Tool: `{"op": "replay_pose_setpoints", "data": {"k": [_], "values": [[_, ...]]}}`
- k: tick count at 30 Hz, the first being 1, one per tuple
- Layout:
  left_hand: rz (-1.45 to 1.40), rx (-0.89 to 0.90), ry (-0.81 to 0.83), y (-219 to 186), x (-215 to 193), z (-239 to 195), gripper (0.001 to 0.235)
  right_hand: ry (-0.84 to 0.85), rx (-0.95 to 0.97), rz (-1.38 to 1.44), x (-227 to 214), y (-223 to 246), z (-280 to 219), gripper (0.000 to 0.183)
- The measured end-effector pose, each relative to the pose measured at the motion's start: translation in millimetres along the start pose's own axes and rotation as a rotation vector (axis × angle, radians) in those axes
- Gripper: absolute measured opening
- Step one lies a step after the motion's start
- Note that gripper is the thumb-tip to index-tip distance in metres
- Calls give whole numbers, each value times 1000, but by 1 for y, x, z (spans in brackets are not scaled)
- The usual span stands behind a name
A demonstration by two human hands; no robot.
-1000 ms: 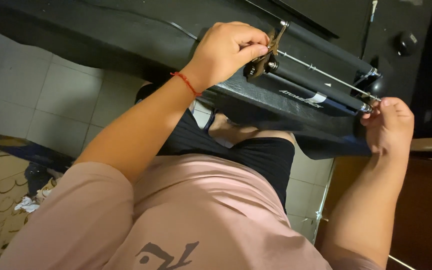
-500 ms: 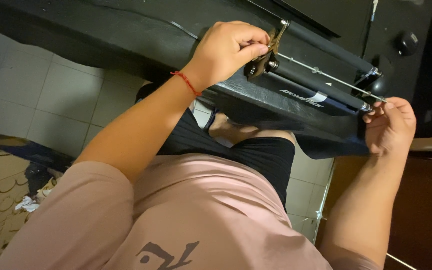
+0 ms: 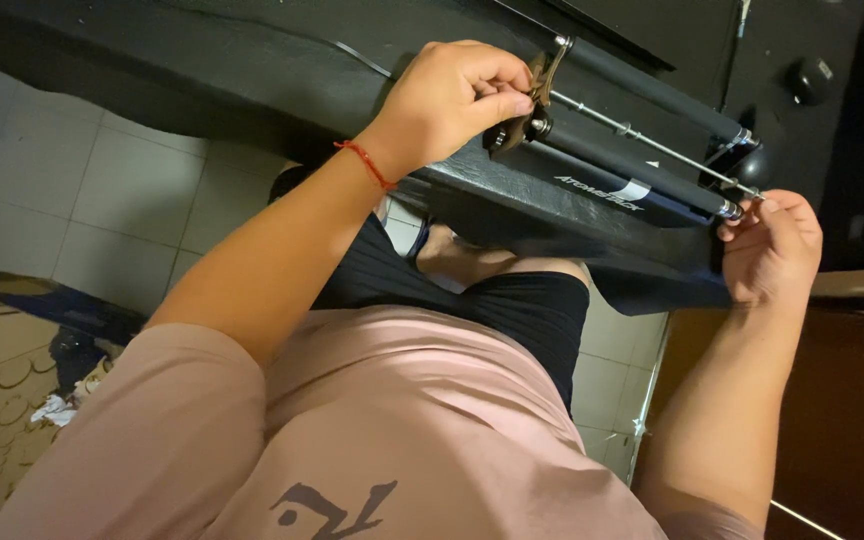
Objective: The person assembles a mechanical device on a black table, inserting a metal rod into a black cylindrical component and attaching small wooden pieces. The person uses both hands to align and secure the parts, occasionally adjusting the position of the rod and wooden pieces.
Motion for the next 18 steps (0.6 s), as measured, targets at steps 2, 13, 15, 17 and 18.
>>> {"op": "replay_pose_setpoints", "data": {"k": [2,13,15,17,18], "values": [[19,5,-1,2,1,0,7,6,0,2,-1,-1,2,8],[42,148,-61,0,3,-4,9,-9,8,4,-3,-5,2,10],[58,209,-67,-6,1,-5,19,0,2,1,-4,-6,3,9],[55,239,-86,-7,-1,-5,17,6,-4,15,-5,-7,5,9],[53,268,-107,-9,-3,-6,16,14,-10,27,-5,-8,6,9]]}}
Point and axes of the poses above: each hand's wrist, its own z-axis towards the middle knuckle, its own x-axis out of the palm, y = z × x, the point moved 7 cm from there along z, towards the middle knuckle, and after that the axes turned 13 degrees about -y, right-handed, at the moved point
